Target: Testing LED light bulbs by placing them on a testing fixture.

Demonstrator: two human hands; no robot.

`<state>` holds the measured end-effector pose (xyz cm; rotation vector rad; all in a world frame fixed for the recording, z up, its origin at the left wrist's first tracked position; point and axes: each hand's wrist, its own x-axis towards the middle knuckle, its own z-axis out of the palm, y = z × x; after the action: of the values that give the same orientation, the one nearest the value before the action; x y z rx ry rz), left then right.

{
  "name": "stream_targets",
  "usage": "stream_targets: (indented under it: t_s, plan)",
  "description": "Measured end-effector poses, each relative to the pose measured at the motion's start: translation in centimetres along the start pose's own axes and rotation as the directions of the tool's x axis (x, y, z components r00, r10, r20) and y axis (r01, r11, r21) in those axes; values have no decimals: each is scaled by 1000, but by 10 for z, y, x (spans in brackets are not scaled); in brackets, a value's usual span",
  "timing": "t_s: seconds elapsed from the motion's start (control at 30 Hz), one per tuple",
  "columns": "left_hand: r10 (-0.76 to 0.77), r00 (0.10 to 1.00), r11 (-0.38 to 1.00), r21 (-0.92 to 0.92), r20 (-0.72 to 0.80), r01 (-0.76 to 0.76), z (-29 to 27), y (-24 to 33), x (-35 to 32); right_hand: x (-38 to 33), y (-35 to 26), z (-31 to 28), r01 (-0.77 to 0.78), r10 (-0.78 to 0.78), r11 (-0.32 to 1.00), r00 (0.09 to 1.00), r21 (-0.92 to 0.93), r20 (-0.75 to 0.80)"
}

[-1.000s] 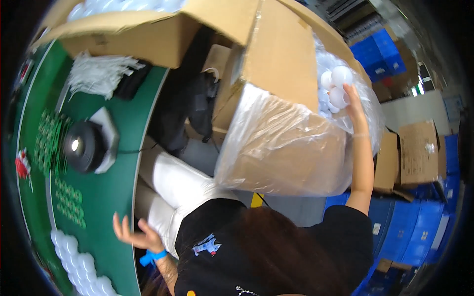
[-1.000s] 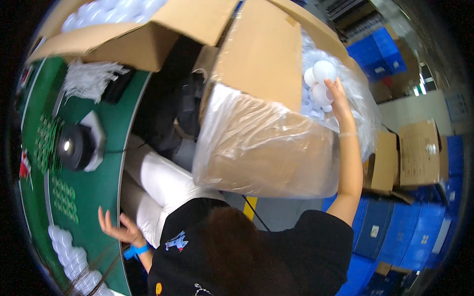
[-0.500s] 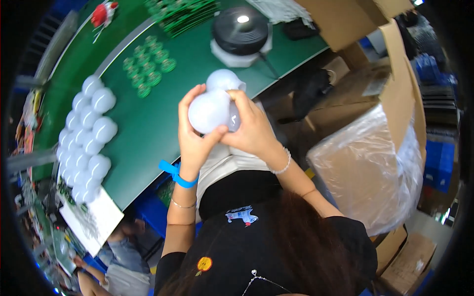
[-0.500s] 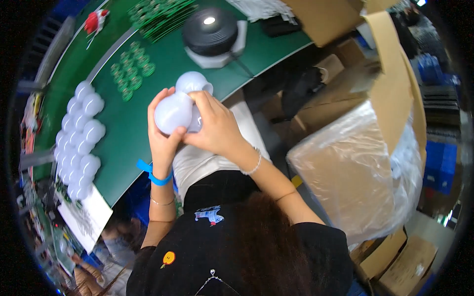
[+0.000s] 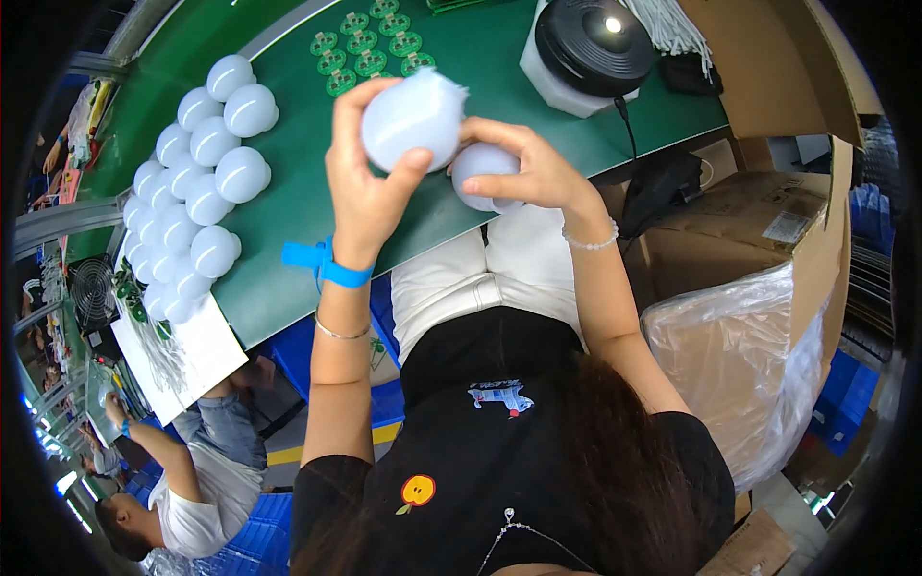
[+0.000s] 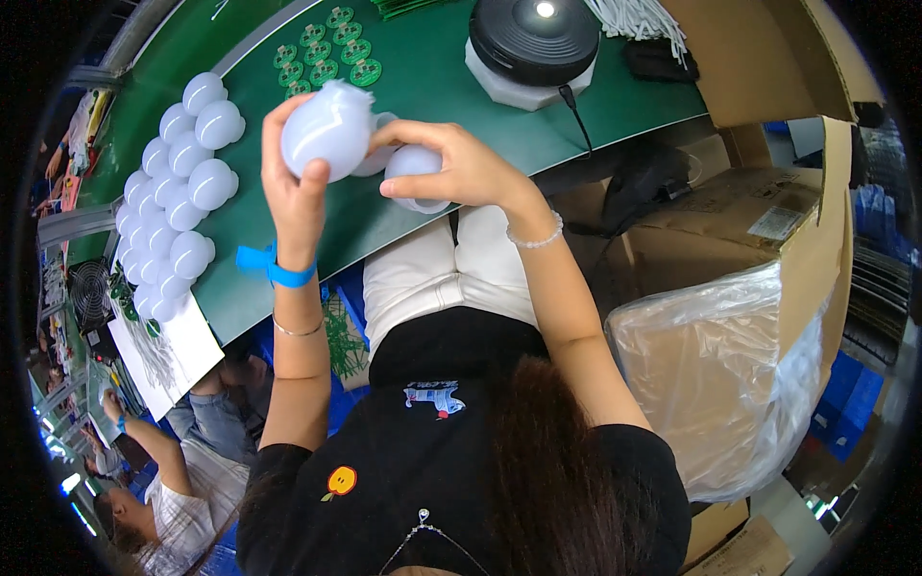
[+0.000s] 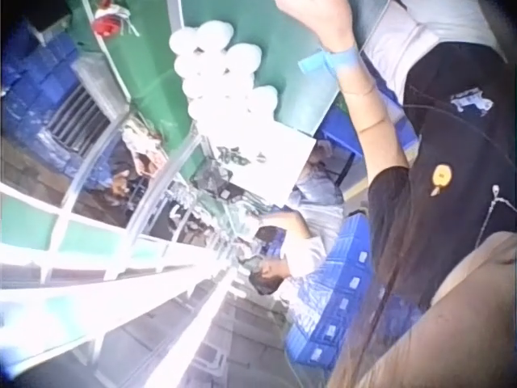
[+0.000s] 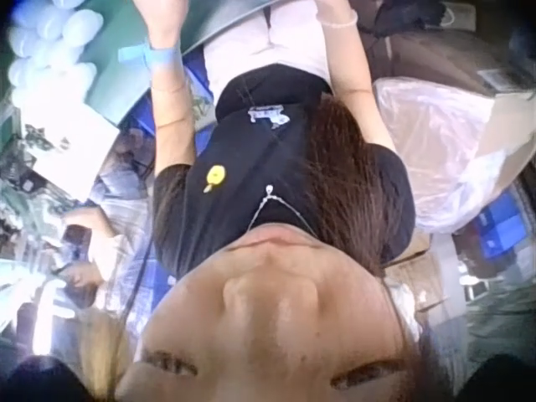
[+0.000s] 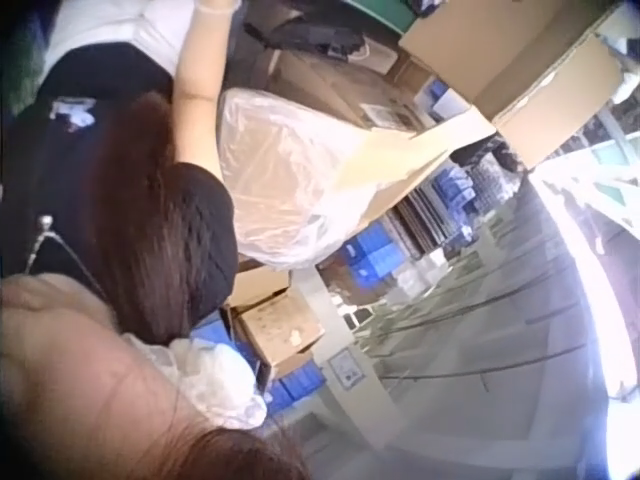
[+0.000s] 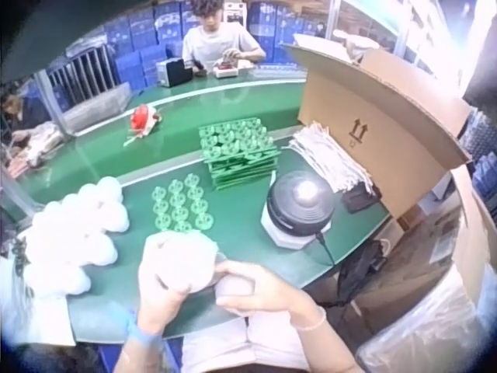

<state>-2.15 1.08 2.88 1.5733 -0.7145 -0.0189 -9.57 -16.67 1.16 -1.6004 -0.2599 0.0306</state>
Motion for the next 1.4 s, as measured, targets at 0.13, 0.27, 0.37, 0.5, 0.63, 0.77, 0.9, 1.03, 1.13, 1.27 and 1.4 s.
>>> stream_targets:
  t_s: [0.13, 0.27, 0.37, 0.5, 0.63, 0.77, 0.9, 1.03, 1.13, 1.27, 1.4]
  plan:
    - [22, 995, 998, 56, 96, -27, 11, -6, 10, 6, 12, -1, 49, -50, 998, 999, 44, 10]
    - [44, 999, 996, 81, 13, -44, 15, -12, 7, 5, 22, 5, 239, -155, 947, 925, 216, -346]
    - [124, 990, 972, 209, -62, -109, 8, -17, -3, 2, 24, 8, 204, -350, 929, 758, -309, -551]
    - [206, 970, 921, 361, -131, -147, -5, -22, -24, 1, 23, 9, 21, -464, 577, 831, -816, -307]
    - [453, 891, 730, 561, 28, -389, -27, -27, -37, -3, 18, 9, 128, -438, 688, 857, -714, -269]
    - [450, 890, 655, 649, 77, -388, -31, -24, -50, -14, 14, 7, -3, -301, 788, 871, -616, -389]
    - [417, 893, 608, 679, 168, -411, -27, -23, -46, -23, 14, 5, -149, -169, 765, 892, -626, -419]
    - [433, 893, 669, 620, 121, -409, -22, -25, -41, -25, 17, 5, -48, -133, 931, 879, -362, -458]
    - [410, 906, 703, 596, 105, -387, -23, -25, -40, -25, 17, 5, 188, -395, 862, 831, -470, -392]
    - [425, 901, 713, 582, 84, -391, -22, -27, -41, -28, 16, 4, 289, -483, 800, 829, -526, -280]
    - [408, 912, 776, 512, 35, -367, -21, -31, -43, -28, 15, 1, 346, -593, 708, 765, -616, -252]
